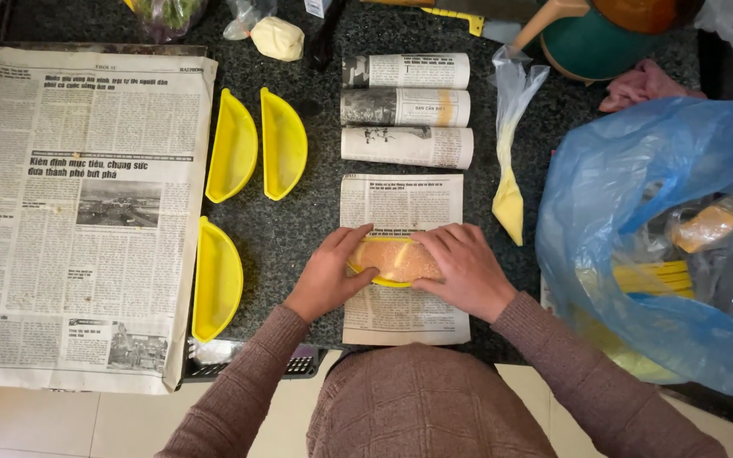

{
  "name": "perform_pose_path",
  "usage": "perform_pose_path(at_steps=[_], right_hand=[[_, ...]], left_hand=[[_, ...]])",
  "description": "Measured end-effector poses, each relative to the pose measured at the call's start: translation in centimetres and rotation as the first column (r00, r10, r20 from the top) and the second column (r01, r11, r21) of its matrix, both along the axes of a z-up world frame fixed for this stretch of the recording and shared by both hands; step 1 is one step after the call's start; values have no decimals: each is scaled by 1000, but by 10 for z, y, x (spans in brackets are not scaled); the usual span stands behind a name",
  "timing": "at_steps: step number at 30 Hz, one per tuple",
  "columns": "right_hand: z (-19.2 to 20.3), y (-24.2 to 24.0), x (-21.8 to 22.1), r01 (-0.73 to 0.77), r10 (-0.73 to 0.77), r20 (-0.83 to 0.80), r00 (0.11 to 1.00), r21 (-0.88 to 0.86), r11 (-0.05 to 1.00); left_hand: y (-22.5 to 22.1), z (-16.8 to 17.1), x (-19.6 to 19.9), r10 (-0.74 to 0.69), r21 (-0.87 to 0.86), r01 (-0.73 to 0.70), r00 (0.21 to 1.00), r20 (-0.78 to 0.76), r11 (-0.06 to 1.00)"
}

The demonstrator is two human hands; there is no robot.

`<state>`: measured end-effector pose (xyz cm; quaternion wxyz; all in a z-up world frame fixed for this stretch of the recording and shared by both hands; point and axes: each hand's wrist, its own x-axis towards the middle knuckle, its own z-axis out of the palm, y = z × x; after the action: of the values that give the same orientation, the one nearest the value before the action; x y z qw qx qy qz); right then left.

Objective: Wrapping individual cakes in newspaper and placing them into plastic trays and bags for final packaging.

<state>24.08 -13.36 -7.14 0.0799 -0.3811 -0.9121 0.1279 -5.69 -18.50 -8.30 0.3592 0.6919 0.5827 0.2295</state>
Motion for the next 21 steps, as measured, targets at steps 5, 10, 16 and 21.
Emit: perform_pose_path(at_steps=[5, 10, 16, 21], right_hand=[[-3, -9, -2, -7, 7, 15, 1000, 23, 1000], [-12, -4, 2, 50, -53, -155, 986, -25, 998], [-3, 23, 30, 140, -213, -142, 967, -405, 903], [-50, 31, 45, 284, -861, -181, 475, -895, 344]], left_hand=[[-1, 6, 0, 4, -6, -4, 1000, 1, 1000], [-1, 8, -2, 4, -1, -4, 1000, 13, 1000], [4, 28, -2, -66, -40, 66, 998, -3, 997], [18, 51, 44, -220, 211, 267, 950, -223, 940]])
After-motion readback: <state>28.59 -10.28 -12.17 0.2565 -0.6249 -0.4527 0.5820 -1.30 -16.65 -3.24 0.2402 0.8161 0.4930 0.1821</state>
